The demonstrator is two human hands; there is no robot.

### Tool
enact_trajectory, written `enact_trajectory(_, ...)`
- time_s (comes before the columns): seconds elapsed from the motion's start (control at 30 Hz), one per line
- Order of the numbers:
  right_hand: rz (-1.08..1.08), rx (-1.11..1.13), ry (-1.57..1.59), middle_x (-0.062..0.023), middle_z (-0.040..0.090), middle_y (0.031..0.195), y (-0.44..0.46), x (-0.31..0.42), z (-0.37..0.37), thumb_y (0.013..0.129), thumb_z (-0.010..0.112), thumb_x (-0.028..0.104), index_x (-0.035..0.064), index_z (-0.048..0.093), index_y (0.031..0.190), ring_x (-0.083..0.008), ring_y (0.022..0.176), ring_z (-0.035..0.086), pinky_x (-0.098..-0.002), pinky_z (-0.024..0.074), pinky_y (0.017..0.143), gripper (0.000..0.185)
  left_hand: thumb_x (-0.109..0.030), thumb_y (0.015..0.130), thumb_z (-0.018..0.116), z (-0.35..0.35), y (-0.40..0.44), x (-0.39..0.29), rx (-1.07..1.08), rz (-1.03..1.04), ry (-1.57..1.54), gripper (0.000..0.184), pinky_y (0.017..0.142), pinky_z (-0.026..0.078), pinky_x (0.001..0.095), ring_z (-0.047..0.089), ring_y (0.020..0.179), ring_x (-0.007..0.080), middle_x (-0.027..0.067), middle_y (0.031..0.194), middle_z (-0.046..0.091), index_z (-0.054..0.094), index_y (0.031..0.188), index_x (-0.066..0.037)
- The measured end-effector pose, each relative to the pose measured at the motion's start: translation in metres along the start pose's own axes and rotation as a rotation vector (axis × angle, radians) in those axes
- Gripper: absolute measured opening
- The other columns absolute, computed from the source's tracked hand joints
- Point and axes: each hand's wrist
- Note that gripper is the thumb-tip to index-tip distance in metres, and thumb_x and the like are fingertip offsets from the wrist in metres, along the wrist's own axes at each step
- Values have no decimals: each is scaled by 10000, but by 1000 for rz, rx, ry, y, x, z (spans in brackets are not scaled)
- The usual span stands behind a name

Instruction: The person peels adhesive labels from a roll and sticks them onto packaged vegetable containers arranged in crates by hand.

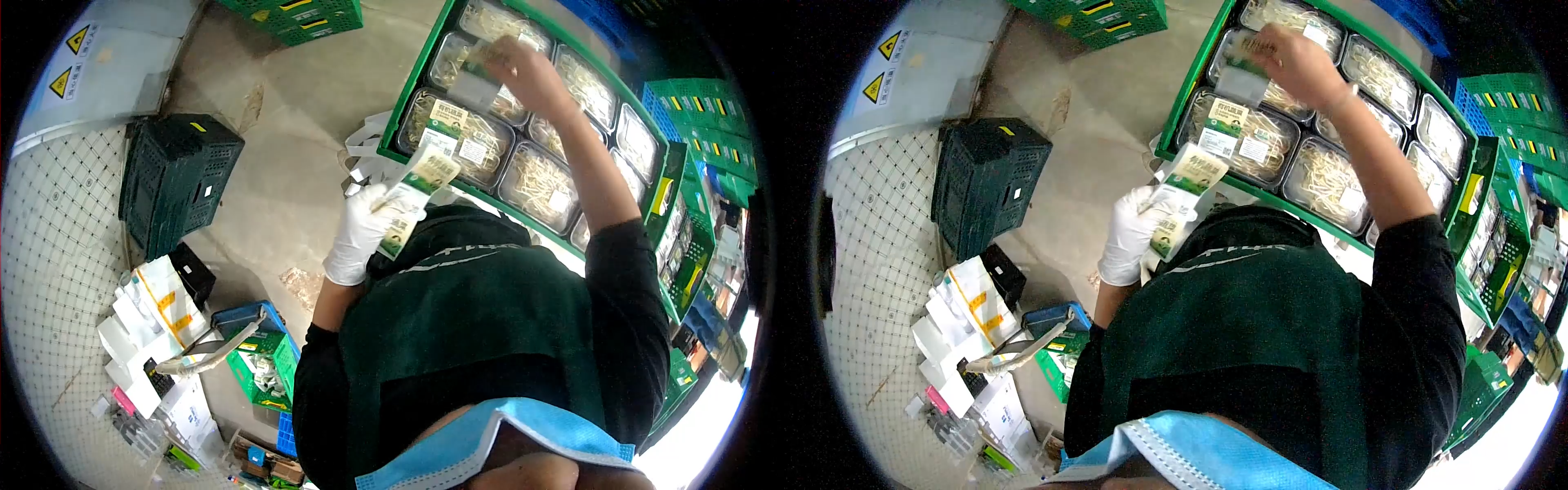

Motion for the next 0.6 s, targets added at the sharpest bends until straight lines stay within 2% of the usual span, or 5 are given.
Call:
enact_trajectory(0.23, 104, 111, -580, -145, 480, 1051, 6, -44, 69, 771, 505, 382, 39, 389, 1096, -288, 1003, 461, -376, 358, 865, 486, -7, 772, 525, -3, 8, 22, -83, -26, -77, 141, 609, 463, 210, 572, 692, 111, 85, 813, 598, 547, 904, 33)
enact_trajectory(0.3, 4, -241, -479, -158, 481, 1046, -13, -20, 55, 751, 520, 440, 32, 370, 1142, -284, 990, 469, -372, 379, 849, 585, -23, 770, 541, 8, 12, 18, -34, 39, -142, 139, 654, 451, 215, 551, 743, 89, 54, 870, 584, 544, 907, 2)
enact_trajectory(0.4, -144, 446, 603, -165, 550, 946, -52, 7, 41, 730, 585, 397, -3, 503, 1002, -241, 854, 542, -357, 450, 737, 491, -20, 769, 545, 16, 20, 26, -30, 149, -72, 105, 658, 452, 215, 554, 737, 96, 52, 853, 587, 538, 871, -1)
enact_trajectory(0.47, -125, 337, 505, -149, 577, 746, -70, 48, 17, 704, 629, 178, 4, 537, 861, -253, 673, 576, -324, 453, 614, 252, -16, 768, 550, 15, 25, 23, 24, 120, 50, 95, 676, 450, 216, 549, 744, 96, 51, 851, 586, 536, 860, -1)
enact_trajectory(0.6, -111, 279, 517, -142, 577, 721, -79, 55, 17, 689, 614, 111, 18, 535, 862, -271, 634, 573, -334, 453, 570, 211, -84, 757, 592, 49, 40, -5, -10, 298, -8, 122, 648, 444, 197, 538, 674, 70, 21, 761, 595, 574, 858, -18)
Point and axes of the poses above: each hand's wrist, its own y-axis towards the middle knuckle, its own z-axis out of the palm, x = y × z
